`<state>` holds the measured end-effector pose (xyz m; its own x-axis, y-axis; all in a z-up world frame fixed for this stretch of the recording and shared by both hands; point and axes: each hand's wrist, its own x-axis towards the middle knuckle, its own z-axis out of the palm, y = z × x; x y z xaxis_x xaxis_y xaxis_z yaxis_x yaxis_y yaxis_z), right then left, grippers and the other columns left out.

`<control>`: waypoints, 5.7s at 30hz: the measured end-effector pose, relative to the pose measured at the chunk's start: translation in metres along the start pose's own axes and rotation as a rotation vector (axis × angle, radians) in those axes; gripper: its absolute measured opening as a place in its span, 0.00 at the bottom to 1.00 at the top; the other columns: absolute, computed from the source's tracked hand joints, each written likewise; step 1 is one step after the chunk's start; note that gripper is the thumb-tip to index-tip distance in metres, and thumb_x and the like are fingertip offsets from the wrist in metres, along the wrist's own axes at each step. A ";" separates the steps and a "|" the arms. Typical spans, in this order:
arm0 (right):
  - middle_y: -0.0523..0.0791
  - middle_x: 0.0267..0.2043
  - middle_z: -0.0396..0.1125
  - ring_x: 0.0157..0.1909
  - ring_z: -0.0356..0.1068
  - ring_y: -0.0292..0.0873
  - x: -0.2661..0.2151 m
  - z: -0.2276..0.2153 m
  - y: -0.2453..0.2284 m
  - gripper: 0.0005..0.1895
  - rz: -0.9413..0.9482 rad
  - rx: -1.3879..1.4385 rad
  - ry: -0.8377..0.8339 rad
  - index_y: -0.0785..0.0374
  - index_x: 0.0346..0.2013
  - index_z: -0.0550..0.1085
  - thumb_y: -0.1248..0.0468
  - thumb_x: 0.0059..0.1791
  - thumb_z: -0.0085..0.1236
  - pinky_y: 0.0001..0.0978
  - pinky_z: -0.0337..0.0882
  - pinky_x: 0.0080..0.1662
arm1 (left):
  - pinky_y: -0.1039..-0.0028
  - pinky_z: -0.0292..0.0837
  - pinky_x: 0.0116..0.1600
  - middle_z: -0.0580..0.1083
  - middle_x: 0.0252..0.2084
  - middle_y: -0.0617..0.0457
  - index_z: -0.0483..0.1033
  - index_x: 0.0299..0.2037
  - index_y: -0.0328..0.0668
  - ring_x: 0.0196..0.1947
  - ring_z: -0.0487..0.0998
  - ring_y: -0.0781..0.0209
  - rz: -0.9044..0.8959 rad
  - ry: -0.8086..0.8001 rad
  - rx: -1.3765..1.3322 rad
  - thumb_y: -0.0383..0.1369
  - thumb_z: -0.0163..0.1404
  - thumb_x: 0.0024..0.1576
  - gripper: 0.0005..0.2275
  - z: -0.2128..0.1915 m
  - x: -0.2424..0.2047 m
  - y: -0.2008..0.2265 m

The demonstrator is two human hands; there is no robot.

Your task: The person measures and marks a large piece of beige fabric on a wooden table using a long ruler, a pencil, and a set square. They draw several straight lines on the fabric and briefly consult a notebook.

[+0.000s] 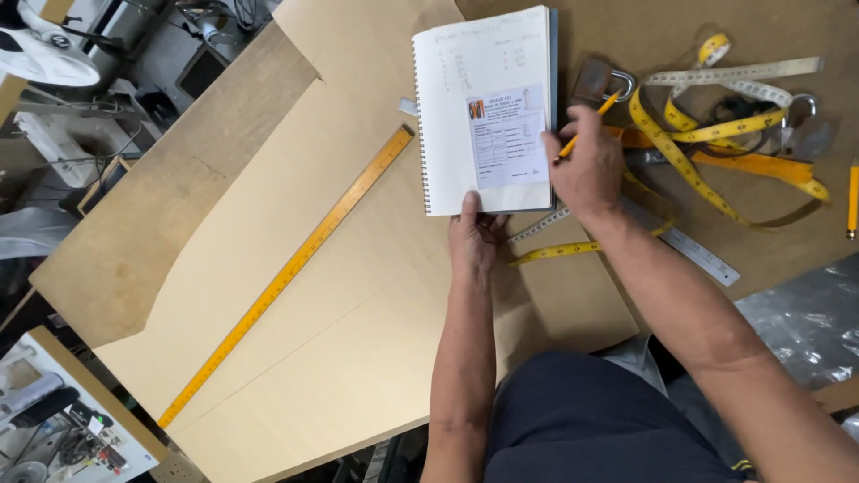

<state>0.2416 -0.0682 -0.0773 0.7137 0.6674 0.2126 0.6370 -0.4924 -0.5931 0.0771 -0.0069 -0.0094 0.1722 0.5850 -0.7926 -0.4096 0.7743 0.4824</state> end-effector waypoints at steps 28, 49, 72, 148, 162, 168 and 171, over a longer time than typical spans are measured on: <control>0.56 0.52 0.70 0.52 0.72 0.58 0.033 -0.055 0.100 0.31 -0.363 -0.301 0.060 0.65 0.56 0.72 0.58 0.43 0.77 0.54 0.64 0.61 | 0.47 0.76 0.59 0.69 0.49 0.36 0.62 0.56 0.17 0.51 0.78 0.37 -0.040 -0.207 0.007 0.35 0.58 0.63 0.25 0.139 0.113 -0.100; 0.54 0.56 0.71 0.51 0.73 0.56 0.072 -0.065 0.067 0.24 -0.397 -0.246 0.116 0.62 0.56 0.72 0.59 0.50 0.73 0.52 0.62 0.57 | 0.48 0.51 0.73 0.65 0.69 0.39 0.70 0.67 0.42 0.70 0.63 0.38 1.390 0.118 1.948 0.40 0.41 0.63 0.23 -0.180 -0.010 -0.069; 0.62 0.65 0.65 0.61 0.66 0.64 0.122 -0.049 0.030 0.20 -0.372 -0.272 -0.129 0.66 0.54 0.70 0.64 0.53 0.69 0.55 0.64 0.55 | 0.45 0.51 0.74 0.64 0.72 0.42 0.67 0.68 0.42 0.72 0.62 0.37 1.248 0.148 1.907 0.42 0.39 0.62 0.25 -0.171 -0.018 -0.068; 0.55 0.76 0.53 0.75 0.52 0.66 -0.350 0.041 -0.151 0.29 -0.124 -0.252 -0.283 0.61 0.67 0.61 0.52 0.55 0.53 0.62 0.49 0.71 | 0.41 0.52 0.72 0.61 0.71 0.27 0.64 0.68 0.25 0.69 0.60 0.24 1.368 -0.012 1.950 0.39 0.46 0.62 0.27 -0.484 -0.020 0.225; 0.64 0.57 0.71 0.61 0.67 0.66 -0.194 -0.061 0.022 0.20 0.009 -0.634 -0.127 0.70 0.57 0.70 0.62 0.54 0.59 0.59 0.60 0.64 | 0.53 0.41 0.77 0.55 0.75 0.33 0.58 0.72 0.30 0.76 0.49 0.34 0.949 -0.011 2.047 0.40 0.36 0.65 0.27 -0.393 -0.014 0.131; 0.59 0.51 0.74 0.59 0.68 0.62 -0.185 -0.096 0.130 0.18 0.069 -0.742 -0.080 0.62 0.52 0.72 0.56 0.52 0.61 0.53 0.61 0.58 | 0.50 0.41 0.77 0.53 0.76 0.33 0.54 0.74 0.31 0.76 0.47 0.32 0.998 -0.133 2.155 0.42 0.36 0.66 0.29 -0.308 -0.022 0.040; 0.51 0.37 0.70 0.39 0.71 0.55 -0.166 -0.115 0.137 0.05 0.027 -0.687 -0.186 0.59 0.40 0.72 0.62 0.57 0.55 0.48 0.72 0.37 | 0.47 0.46 0.76 0.62 0.71 0.32 0.64 0.68 0.33 0.71 0.56 0.29 1.150 -0.332 2.084 0.38 0.39 0.64 0.24 -0.255 -0.023 0.004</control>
<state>0.2444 -0.3106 -0.1044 0.7092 0.7043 0.0323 0.7032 -0.7099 0.0400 -0.1570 -0.0788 -0.0850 0.7813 0.6174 -0.0917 0.6179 -0.7442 0.2538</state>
